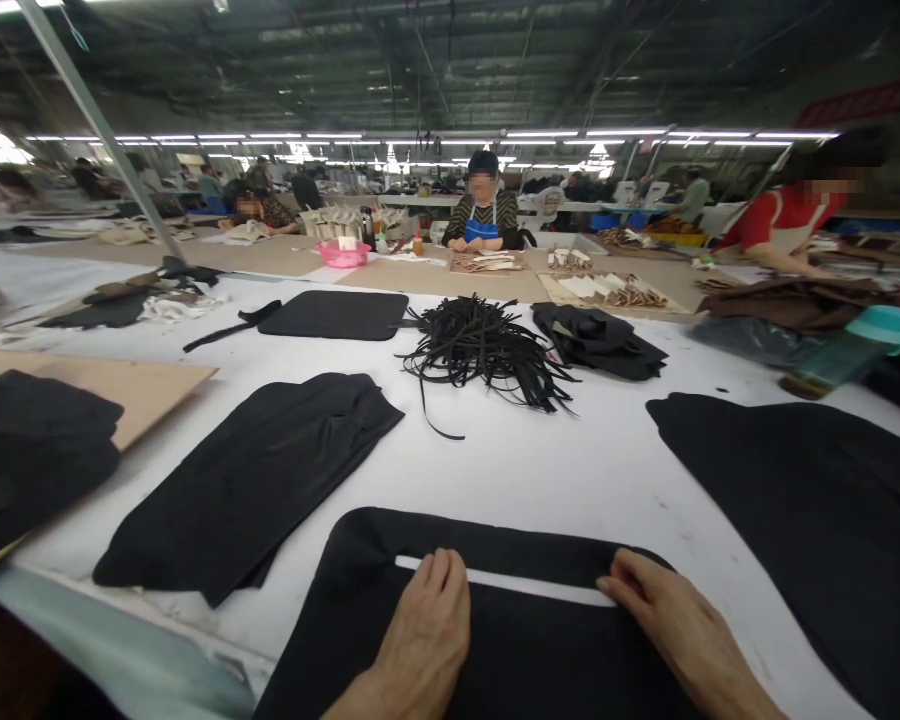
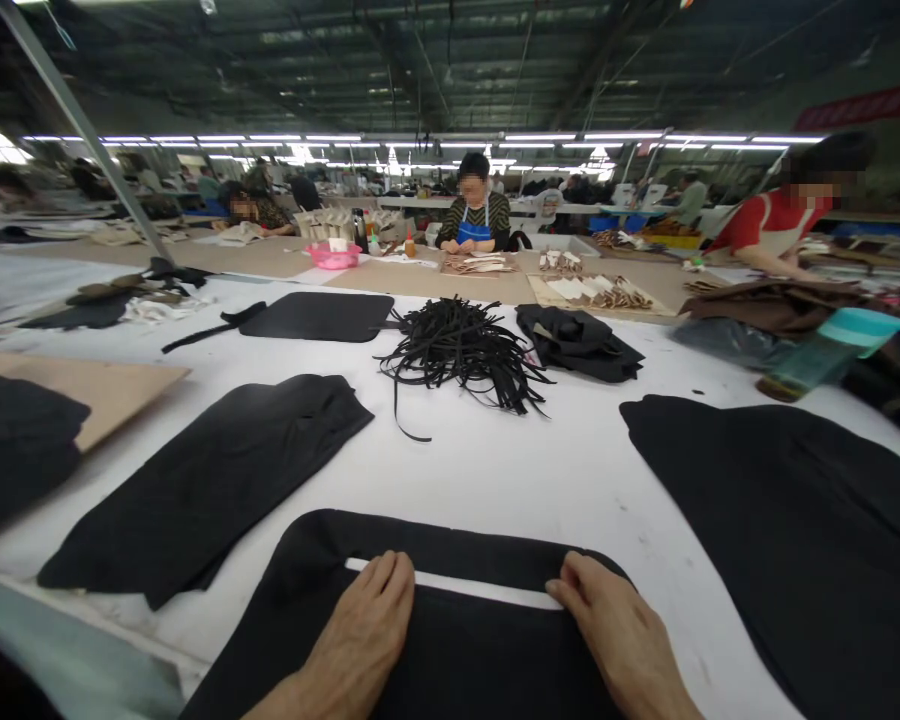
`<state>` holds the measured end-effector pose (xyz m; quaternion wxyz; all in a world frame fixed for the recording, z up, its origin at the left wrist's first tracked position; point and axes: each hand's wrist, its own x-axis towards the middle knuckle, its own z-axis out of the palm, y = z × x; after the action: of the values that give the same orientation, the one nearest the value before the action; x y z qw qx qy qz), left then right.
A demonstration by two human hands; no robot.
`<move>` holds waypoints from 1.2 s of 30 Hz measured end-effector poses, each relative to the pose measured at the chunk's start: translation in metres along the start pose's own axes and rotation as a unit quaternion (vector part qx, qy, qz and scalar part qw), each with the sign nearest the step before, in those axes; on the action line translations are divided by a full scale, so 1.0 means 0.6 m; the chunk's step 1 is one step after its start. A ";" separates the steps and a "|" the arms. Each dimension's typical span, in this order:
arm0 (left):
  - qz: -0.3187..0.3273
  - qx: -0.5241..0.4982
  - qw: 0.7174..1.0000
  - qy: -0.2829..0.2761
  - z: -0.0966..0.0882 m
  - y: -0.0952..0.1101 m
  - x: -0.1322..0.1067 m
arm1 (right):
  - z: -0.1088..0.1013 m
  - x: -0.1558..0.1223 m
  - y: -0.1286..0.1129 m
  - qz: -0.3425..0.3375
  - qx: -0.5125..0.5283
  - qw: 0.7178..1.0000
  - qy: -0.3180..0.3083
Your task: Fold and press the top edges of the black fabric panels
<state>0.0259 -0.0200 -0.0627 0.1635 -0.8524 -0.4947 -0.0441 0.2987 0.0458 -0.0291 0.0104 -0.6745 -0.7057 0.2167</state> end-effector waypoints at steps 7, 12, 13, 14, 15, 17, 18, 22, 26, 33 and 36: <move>-0.055 0.052 0.997 -0.017 0.003 -0.048 -0.059 | 0.000 0.002 -0.005 0.013 0.001 1.000 -0.006; -0.035 0.024 0.997 0.066 0.010 -0.047 -0.087 | -0.003 -0.010 -0.010 0.004 -0.015 1.000 0.021; -0.033 0.013 0.996 0.083 0.015 -0.045 -0.089 | -0.006 -0.013 -0.011 0.007 -0.019 0.999 0.033; -0.032 0.000 0.995 0.090 0.018 -0.044 -0.090 | -0.010 -0.016 -0.012 0.015 -0.023 0.998 0.047; -0.031 -0.014 0.996 0.086 0.020 -0.042 -0.089 | -0.015 -0.018 -0.014 0.028 -0.029 0.997 0.064; -0.020 -0.040 0.998 0.053 0.019 -0.041 -0.081 | -0.026 -0.020 -0.027 0.056 -0.037 0.993 0.095; -0.013 -0.051 0.998 0.039 0.015 -0.041 -0.076 | -0.031 -0.021 -0.039 0.058 -0.037 0.992 0.103; 0.024 -0.076 0.997 0.014 0.001 -0.044 -0.052 | -0.034 -0.025 -0.126 -0.033 0.012 0.998 0.059; 0.039 -0.076 0.996 0.031 -0.002 -0.043 -0.050 | -0.010 -0.022 -0.233 -0.160 0.071 0.985 0.003; -0.081 -0.044 0.995 0.034 -0.003 -0.029 -0.075 | 0.037 0.033 -0.322 -0.185 0.120 0.972 -0.085; -0.097 -0.037 0.994 0.038 -0.002 -0.022 -0.077 | 0.046 0.049 -0.325 -0.174 0.114 0.973 -0.098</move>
<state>-0.0089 -0.0527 -0.0693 0.1458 -0.8033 -0.5668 -0.1105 0.1029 0.0666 -0.0001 0.0559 -0.5112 -0.7803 0.3559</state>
